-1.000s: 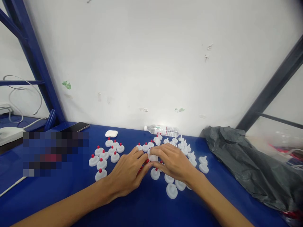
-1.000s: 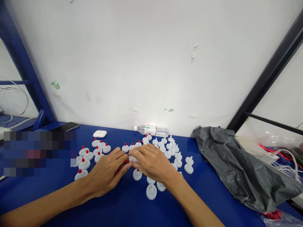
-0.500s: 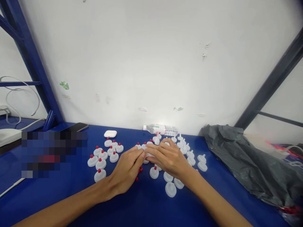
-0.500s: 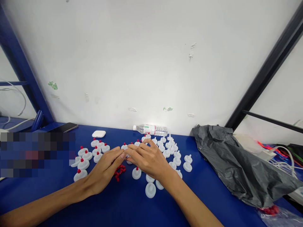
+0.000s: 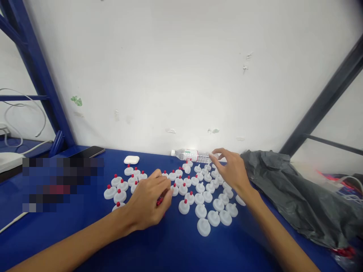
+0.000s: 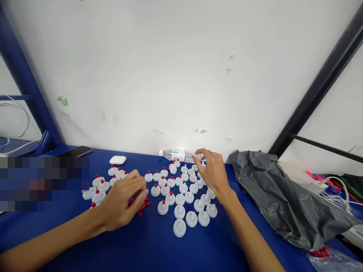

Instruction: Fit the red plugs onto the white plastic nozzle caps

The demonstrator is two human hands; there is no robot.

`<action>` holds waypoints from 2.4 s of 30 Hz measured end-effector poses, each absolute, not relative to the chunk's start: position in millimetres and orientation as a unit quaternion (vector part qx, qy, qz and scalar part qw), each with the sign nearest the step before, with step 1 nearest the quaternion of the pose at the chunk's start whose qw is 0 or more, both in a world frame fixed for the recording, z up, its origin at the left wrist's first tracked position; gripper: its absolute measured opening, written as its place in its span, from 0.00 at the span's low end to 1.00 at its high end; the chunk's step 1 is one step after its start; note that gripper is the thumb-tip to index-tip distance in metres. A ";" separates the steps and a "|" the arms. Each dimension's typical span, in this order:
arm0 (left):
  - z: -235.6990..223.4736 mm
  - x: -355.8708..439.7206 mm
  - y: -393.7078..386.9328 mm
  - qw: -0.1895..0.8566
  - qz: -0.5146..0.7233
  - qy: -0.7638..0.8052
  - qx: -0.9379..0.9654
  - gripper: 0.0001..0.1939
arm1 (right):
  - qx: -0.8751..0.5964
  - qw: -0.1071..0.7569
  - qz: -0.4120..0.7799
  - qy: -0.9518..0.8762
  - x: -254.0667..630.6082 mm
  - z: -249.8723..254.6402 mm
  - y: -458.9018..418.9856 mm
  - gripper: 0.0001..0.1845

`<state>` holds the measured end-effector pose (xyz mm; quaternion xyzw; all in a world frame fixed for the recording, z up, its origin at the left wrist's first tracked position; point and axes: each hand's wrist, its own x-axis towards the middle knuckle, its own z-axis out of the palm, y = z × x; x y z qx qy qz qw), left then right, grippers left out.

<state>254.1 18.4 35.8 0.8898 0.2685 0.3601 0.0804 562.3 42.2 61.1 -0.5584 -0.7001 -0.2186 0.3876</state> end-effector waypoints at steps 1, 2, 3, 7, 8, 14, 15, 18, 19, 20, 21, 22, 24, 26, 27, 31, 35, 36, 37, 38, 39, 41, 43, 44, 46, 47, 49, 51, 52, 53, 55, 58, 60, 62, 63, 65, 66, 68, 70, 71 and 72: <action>34.7 256.1 17.1 0.066 0.334 0.268 0.901 0.11 | -0.561 0.377 -0.203 -0.708 563.2 61.1 42.9 0.10; 33.3 258.2 15.5 0.063 0.309 0.271 0.909 0.08 | -0.561 0.366 -0.191 -0.718 563.8 60.6 43.3 0.09; 31.9 260.0 13.9 0.065 0.286 0.277 0.915 0.06 | -0.560 0.353 -0.181 -0.727 564.6 60.0 43.6 0.08; 28.1 262.2 10.9 0.076 0.221 0.292 0.927 0.03 | -0.543 0.257 -0.116 -0.791 568.9 58.6 43.1 0.08; 27.7 261.8 11.4 0.076 0.213 0.295 0.928 0.03 | -0.541 0.233 -0.095 -0.803 569.5 58.8 42.5 0.08; 25.0 260.7 16.5 0.063 0.200 0.309 0.928 0.04 | -0.546 0.151 -0.026 -0.823 561.8 60.6 38.5 0.12; 24.1 260.7 16.8 0.060 0.197 0.313 0.927 0.04 | -0.548 0.144 -0.020 -0.824 559.9 60.4 38.2 0.12; 21.7 260.3 17.1 0.055 0.186 0.324 0.926 0.03 | -0.553 0.131 -0.004 -0.823 555.6 58.9 38.6 0.12; 21.1 260.1 17.1 0.054 0.184 0.327 0.925 0.03 | -0.553 0.128 0.001 -0.823 554.7 58.4 39.0 0.12; 20.7 259.9 17.2 0.053 0.182 0.329 0.925 0.03 | -0.554 0.127 0.004 -0.823 554.0 57.9 39.4 0.12; 20.4 259.8 17.3 0.052 0.180 0.331 0.925 0.03 | -0.555 0.126 0.007 -0.822 553.6 57.6 39.8 0.12; 20.2 259.6 17.3 0.052 0.179 0.331 0.925 0.03 | -0.555 0.126 0.008 -0.822 553.3 57.5 40.2 0.12; 19.9 259.5 17.4 0.050 0.178 0.331 0.925 0.03 | -0.556 0.128 0.007 -0.821 553.1 57.5 40.5 0.11; 19.5 259.4 17.3 0.048 0.177 0.332 0.925 0.03 | -0.557 0.129 0.010 -0.820 553.4 57.7 40.3 0.11; 19.3 259.4 17.3 0.047 0.177 0.332 0.925 0.03 | -0.557 0.129 0.013 -0.820 553.7 57.8 40.1 0.11; 19.1 259.8 17.3 0.049 0.175 0.330 0.926 0.03 | -0.560 0.127 0.012 -0.819 555.3 58.1 39.2 0.11; 20.5 260.4 16.9 0.058 0.182 0.331 0.924 0.03 | -0.562 0.147 -0.014 -0.814 556.9 57.3 40.1 0.14; 20.8 260.5 16.7 0.060 0.185 0.330 0.924 0.03 | -0.559 0.162 -0.021 -0.813 556.7 56.3 40.5 0.15; 20.9 260.4 16.4 0.062 0.187 0.330 0.923 0.03 | -0.553 0.178 -0.025 -0.813 556.1 54.8 41.0 0.16; 20.9 260.3 16.1 0.063 0.190 0.329 0.923 0.04 | -0.545 0.191 -0.026 -0.816 555.0 52.8 41.5 0.16; 20.8 260.1 15.8 0.063 0.192 0.327 0.923 0.04 | -0.534 0.199 -0.024 -0.821 553.4 50.5 42.0 0.16; 20.5 259.5 15.4 0.062 0.200 0.324 0.923 0.03 | -0.515 0.201 -0.018 -0.833 549.1 45.4 42.8 0.16; 20.4 258.8 15.5 0.057 0.215 0.319 0.921 0.03 | -0.506 0.195 -0.011 -0.840 544.8 41.6 43.3 0.16; 20.5 258.5 15.7 0.054 0.223 0.317 0.920 0.03 | -0.504 0.192 -0.009 -0.842 543.1 40.5 43.4 0.16; 21.0 258.2 16.7 0.052 0.237 0.314 0.918 0.04 | -0.501 0.186 -0.007 -0.845 541.1 40.4 43.5 0.15; 21.4 258.3 17.3 0.052 0.241 0.312 0.917 0.05 | -0.499 0.183 -0.007 -0.847 540.7 41.2 43.2 0.14; 22.3 258.6 18.4 0.052 0.252 0.310 0.916 0.07 | -0.496 0.186 -0.005 -0.848 540.5 43.9 42.1 0.13; 22.8 258.8 18.8 0.046 0.268 0.310 0.911 0.08 | -0.503 0.209 0.004 -0.839 540.1 47.2 39.6 0.13; 23.0 258.7 18.7 0.043 0.277 0.311 0.908 0.08 | -0.509 0.229 0.015 -0.830 539.3 48.8 37.9 0.12; 23.0 258.6 18.5 0.040 0.285 0.311 0.906 0.08 | -0.514 0.250 0.028 -0.820 537.8 50.1 36.1 0.12; 23.0 258.4 17.9 0.034 0.299 0.313 0.901 0.08 | -0.514 0.284 0.050 -0.808 532.4 51.9 31.9 0.10; 22.8 258.8 17.7 0.030 0.309 0.318 0.896 0.08 | -0.486 0.295 0.025 -0.822 518.9 51.3 25.6 0.07; 22.9 259.5 18.2 0.027 0.312 0.326 0.892 0.06 | -0.446 0.285 -0.018 -0.848 508.5 49.2 21.4 0.08; 23.2 260.2 18.9 0.025 0.316 0.334 0.888 0.06 | -0.399 0.280 -0.055 -0.871 499.2 47.0 17.3 0.13; 23.3 260.5 19.3 0.024 0.315 0.335 0.888 0.07 | -0.379 0.281 -0.072 -0.879 495.3 46.1 15.4 0.17; 23.4 260.8 20.2 0.025 0.308 0.330 0.892 0.09 | -0.349 0.281 -0.107 -0.887 488.7 45.1 11.7 0.24; 23.3 260.9 20.6 0.024 0.303 0.324 0.896 0.10 | -0.336 0.281 -0.125 -0.890 485.9 45.0 10.1 0.26; 22.9 261.1 21.1 0.020 0.294 0.313 0.903 0.11 | -0.310 0.282 -0.157 -0.894 481.2 45.5 7.3 0.28; 22.7 261.4 20.7 0.014 0.288 0.304 0.908 0.11 | -0.288 0.281 -0.184 -0.897 477.6 46.7 5.4 0.29; 22.9 261.5 20.0 0.011 0.285 0.298 0.911 0.12 | -0.280 0.279 -0.196 -0.897 476.3 47.4 4.7 0.29; 23.3 261.5 19.2 0.010 0.283 0.293 0.913 0.13 | -0.276 0.277 -0.206 -0.897 475.3 48.2 4.2 0.28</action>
